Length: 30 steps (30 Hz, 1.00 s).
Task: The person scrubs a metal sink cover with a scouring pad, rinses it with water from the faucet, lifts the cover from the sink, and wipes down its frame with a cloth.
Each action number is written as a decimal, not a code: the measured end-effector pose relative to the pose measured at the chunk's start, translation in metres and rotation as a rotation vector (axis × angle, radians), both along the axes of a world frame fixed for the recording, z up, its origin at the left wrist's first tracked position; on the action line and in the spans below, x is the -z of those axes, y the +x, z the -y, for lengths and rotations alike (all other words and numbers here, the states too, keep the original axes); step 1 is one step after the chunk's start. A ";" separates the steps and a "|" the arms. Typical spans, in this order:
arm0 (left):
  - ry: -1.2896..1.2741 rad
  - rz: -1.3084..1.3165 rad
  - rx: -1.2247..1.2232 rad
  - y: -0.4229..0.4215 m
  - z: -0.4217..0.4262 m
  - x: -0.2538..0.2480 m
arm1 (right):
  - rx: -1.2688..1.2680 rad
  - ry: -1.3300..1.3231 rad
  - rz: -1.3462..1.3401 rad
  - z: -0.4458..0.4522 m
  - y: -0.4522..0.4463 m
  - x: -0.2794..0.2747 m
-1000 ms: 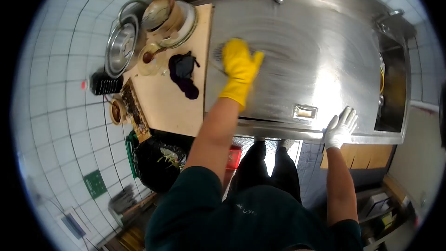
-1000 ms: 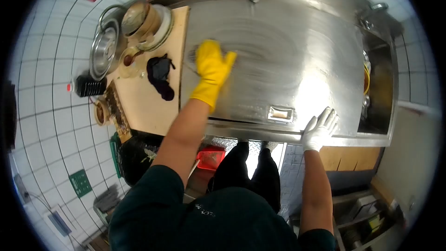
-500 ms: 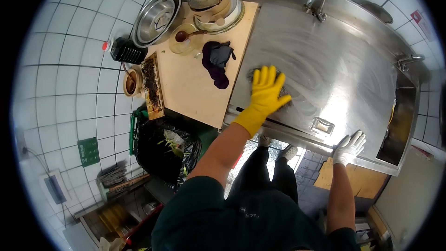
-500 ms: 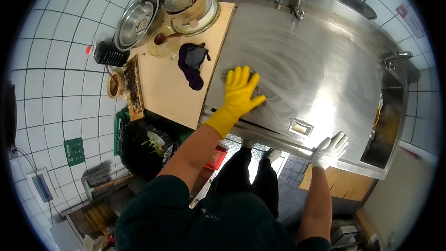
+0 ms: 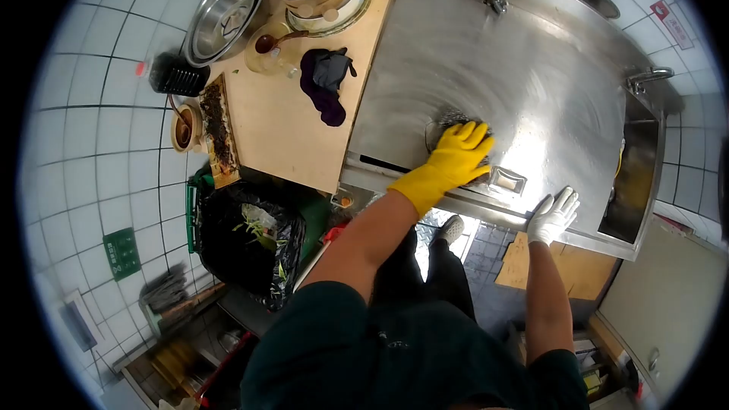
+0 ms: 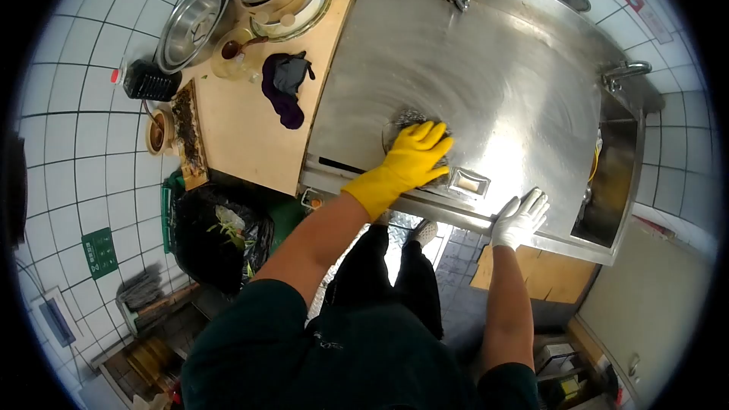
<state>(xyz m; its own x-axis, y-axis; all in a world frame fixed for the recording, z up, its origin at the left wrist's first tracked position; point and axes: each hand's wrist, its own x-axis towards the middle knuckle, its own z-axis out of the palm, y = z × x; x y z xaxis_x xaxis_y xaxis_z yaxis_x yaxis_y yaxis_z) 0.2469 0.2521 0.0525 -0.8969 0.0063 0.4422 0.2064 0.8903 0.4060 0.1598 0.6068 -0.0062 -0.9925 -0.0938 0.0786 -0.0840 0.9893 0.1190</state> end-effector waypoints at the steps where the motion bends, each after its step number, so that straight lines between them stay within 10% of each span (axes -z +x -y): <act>1: -0.006 -0.002 -0.038 0.009 0.008 0.000 | 0.000 0.003 -0.002 0.000 0.001 -0.002; 9: -0.185 0.066 -0.453 0.010 0.163 0.012 | -0.011 -0.029 -0.013 0.007 0.004 -0.012; 17: -0.095 -0.174 -0.591 0.105 0.190 -0.124 | -0.028 -0.070 -0.007 0.010 0.003 -0.019; 27: -0.404 0.142 -1.410 0.235 0.344 -0.018 | -0.020 -0.081 0.029 0.011 0.008 -0.024; 30: -0.548 -0.097 -1.073 0.202 0.306 -0.014 | -0.014 -0.075 0.031 0.010 0.005 -0.020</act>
